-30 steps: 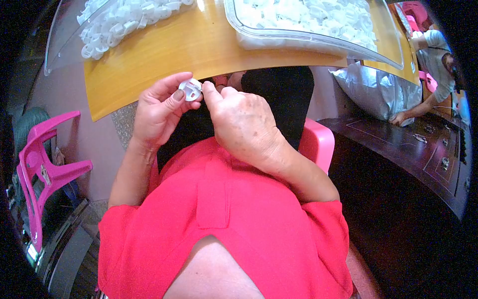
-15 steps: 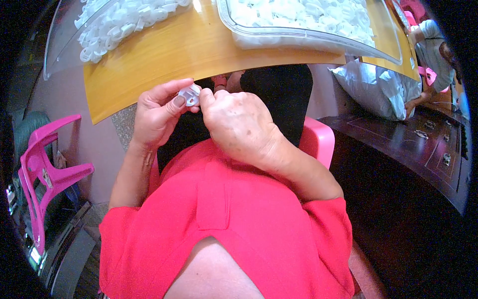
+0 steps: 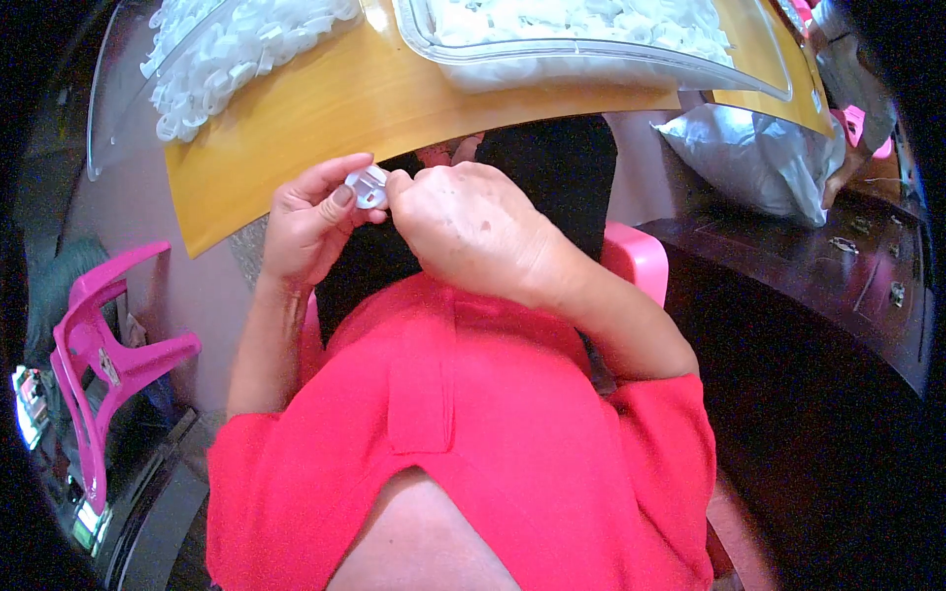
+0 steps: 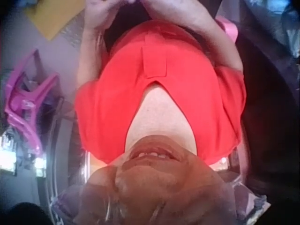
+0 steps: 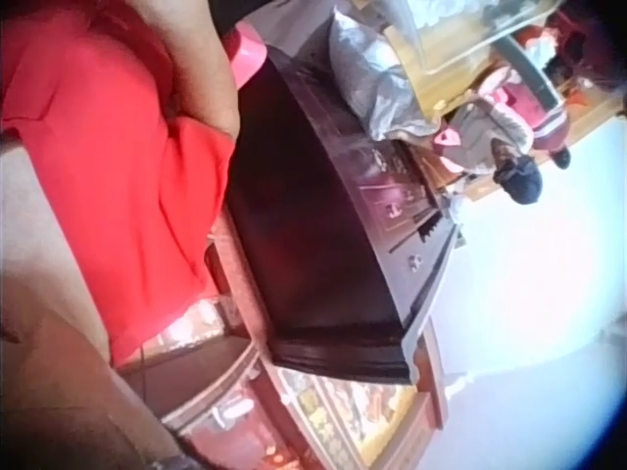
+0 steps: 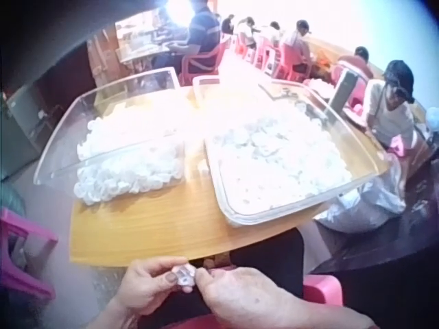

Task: The person assembles plastic components by taking small white plastic parts and inserting metal pins into them by hand.

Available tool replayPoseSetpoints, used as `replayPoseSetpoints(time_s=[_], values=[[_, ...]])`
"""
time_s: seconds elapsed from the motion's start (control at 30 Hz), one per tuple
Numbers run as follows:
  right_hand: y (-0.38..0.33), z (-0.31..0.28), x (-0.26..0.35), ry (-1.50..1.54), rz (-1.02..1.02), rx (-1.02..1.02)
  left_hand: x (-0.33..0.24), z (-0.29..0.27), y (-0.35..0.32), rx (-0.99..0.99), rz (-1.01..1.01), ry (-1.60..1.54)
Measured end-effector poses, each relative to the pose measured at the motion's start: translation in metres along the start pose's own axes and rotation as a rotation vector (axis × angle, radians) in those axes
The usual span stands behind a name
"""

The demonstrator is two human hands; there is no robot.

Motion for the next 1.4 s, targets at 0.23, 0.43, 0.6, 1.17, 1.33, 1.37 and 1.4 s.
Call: replayPoseSetpoints(time_s=[0.23,0.43,0.6,1.17,1.33,1.37,1.4], values=[[-0.002,0.000,0.009,-0.098,0.062,-0.076,0.004,-0.008,0.002,0.020,-0.005,-0.051],[-0.012,-0.003,0.015,-0.271,0.013,-0.163,0.006,0.003,-0.001,-0.007,0.010,-0.021],[-0.010,0.003,0.017,-0.352,-0.030,-0.220,0.005,0.003,-0.001,0.006,0.044,0.058],[0.005,0.022,-0.011,0.615,0.154,-0.061,0.003,-0.008,0.004,-0.124,0.055,0.002],[0.005,0.029,-0.012,0.648,0.206,-0.071,0.005,-0.005,0.003,-0.135,0.104,0.009],[0.004,0.029,-0.011,0.646,0.205,-0.070,0.005,-0.004,0.002,-0.138,0.117,0.020],[0.004,0.028,-0.010,0.671,0.189,-0.094,0.004,-0.003,0.002,-0.139,0.118,0.019]])
Point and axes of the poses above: each hand's wrist, its own y-axis towards the middle knuckle, its own z-axis out of the palm, x = y × z, the point moved 5 cm from there along y, towards the middle knuckle, and after that the axes turned 15 degrees about z, right-handed, at the moved point
